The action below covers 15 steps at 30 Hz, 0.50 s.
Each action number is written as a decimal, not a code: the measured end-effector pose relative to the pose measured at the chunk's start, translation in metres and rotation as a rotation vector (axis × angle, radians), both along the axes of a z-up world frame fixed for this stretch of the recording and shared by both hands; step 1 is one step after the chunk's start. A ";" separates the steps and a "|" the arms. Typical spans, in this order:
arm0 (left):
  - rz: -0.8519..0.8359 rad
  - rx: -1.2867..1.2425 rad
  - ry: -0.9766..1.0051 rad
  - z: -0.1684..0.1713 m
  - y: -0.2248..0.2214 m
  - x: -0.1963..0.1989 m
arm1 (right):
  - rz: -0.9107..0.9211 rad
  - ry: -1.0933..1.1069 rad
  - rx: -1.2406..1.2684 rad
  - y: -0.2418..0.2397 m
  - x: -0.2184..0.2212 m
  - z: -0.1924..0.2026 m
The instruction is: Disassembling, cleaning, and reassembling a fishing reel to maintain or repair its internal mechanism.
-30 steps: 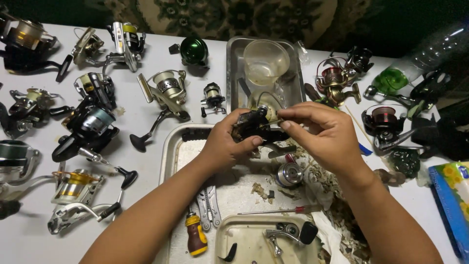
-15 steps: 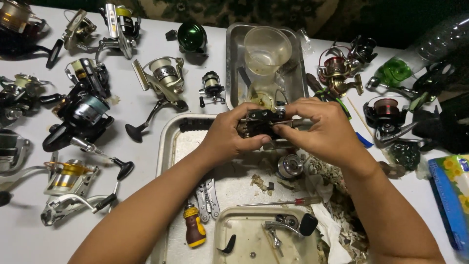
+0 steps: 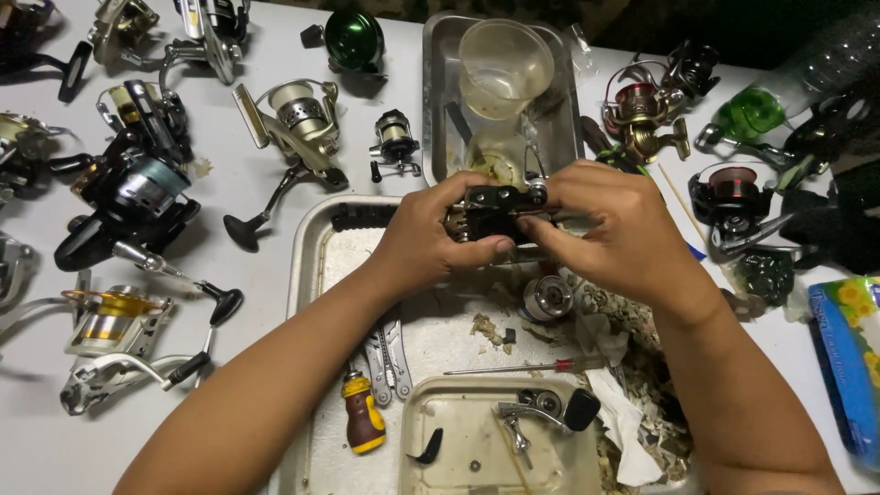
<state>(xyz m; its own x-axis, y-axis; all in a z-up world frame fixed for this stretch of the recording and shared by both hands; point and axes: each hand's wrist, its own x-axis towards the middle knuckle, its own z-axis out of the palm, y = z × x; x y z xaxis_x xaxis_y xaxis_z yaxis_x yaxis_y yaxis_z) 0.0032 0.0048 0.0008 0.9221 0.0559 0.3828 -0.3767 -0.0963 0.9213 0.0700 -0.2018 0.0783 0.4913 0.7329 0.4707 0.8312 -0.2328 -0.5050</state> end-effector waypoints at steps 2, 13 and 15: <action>0.003 0.002 -0.006 -0.003 -0.001 0.000 | 0.004 -0.011 -0.017 -0.002 0.002 -0.002; -0.005 0.031 -0.042 -0.006 0.000 0.000 | -0.006 -0.066 -0.050 -0.005 0.003 -0.009; 0.004 0.049 -0.046 -0.008 0.000 0.001 | -0.008 -0.049 -0.070 -0.002 0.001 -0.003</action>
<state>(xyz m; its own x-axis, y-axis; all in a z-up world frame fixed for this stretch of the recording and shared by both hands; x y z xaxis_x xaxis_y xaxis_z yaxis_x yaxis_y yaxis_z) 0.0040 0.0050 -0.0075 0.9033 0.0395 0.4272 -0.4181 -0.1422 0.8972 0.0711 -0.2038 0.0758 0.4745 0.7609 0.4425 0.8527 -0.2726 -0.4457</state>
